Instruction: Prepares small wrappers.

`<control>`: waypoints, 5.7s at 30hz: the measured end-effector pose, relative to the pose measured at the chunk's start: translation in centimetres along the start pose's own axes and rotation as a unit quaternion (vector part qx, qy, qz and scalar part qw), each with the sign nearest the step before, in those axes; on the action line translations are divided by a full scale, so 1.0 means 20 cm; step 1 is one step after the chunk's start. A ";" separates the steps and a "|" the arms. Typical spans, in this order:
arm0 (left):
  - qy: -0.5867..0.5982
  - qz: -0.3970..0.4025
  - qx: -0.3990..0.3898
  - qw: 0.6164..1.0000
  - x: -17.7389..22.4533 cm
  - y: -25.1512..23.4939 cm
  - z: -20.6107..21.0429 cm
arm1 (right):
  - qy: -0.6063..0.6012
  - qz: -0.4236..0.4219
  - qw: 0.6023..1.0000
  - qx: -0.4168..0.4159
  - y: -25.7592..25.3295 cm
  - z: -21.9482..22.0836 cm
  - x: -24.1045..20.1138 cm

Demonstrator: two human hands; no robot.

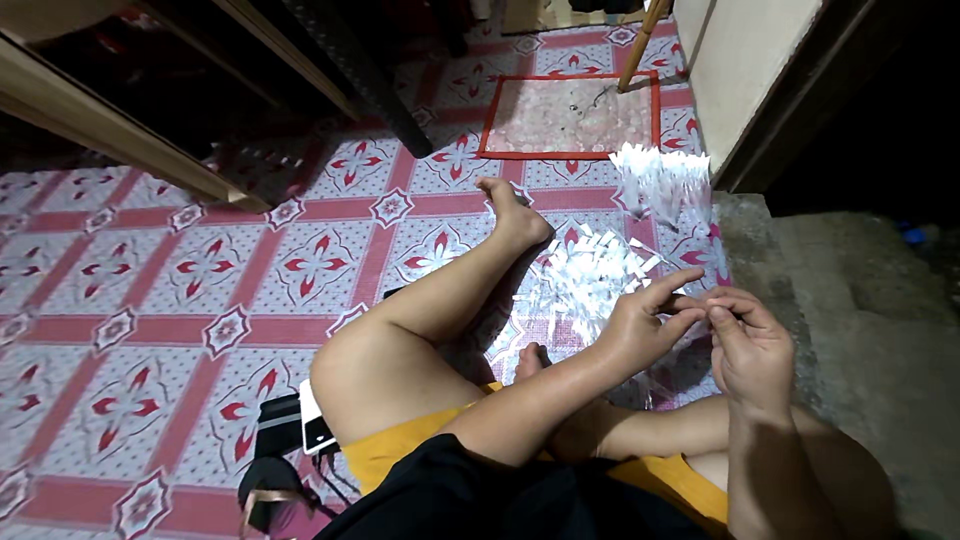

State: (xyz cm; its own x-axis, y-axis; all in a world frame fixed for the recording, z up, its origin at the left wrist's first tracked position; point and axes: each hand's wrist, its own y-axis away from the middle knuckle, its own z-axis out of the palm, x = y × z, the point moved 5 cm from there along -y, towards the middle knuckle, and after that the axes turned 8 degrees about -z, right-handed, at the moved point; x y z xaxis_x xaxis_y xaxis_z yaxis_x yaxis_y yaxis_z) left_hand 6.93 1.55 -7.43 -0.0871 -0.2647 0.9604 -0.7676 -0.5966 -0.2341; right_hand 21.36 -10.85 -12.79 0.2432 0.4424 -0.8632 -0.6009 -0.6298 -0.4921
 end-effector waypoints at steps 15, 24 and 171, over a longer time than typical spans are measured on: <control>-0.040 0.038 0.007 0.998 0.00 0.01 0.01 | 0.026 -0.059 0.997 0.034 0.01 0.08 -0.04; -0.124 0.051 -0.001 0.991 -0.01 0.03 0.00 | 0.026 0.061 0.998 0.022 0.03 0.09 0.00; -0.217 0.173 0.034 0.960 0.16 0.05 -0.02 | -0.019 0.006 1.000 0.021 0.06 0.12 -0.07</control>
State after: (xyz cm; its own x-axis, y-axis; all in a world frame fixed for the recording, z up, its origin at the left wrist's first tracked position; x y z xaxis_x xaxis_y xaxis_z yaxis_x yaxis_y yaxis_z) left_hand 5.63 0.46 -4.46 -0.0451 -0.7377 0.6736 -0.6955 -0.4609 -0.5513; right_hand 18.54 -10.68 -11.81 0.2061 0.4593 -0.8640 -0.6350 -0.6090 -0.4752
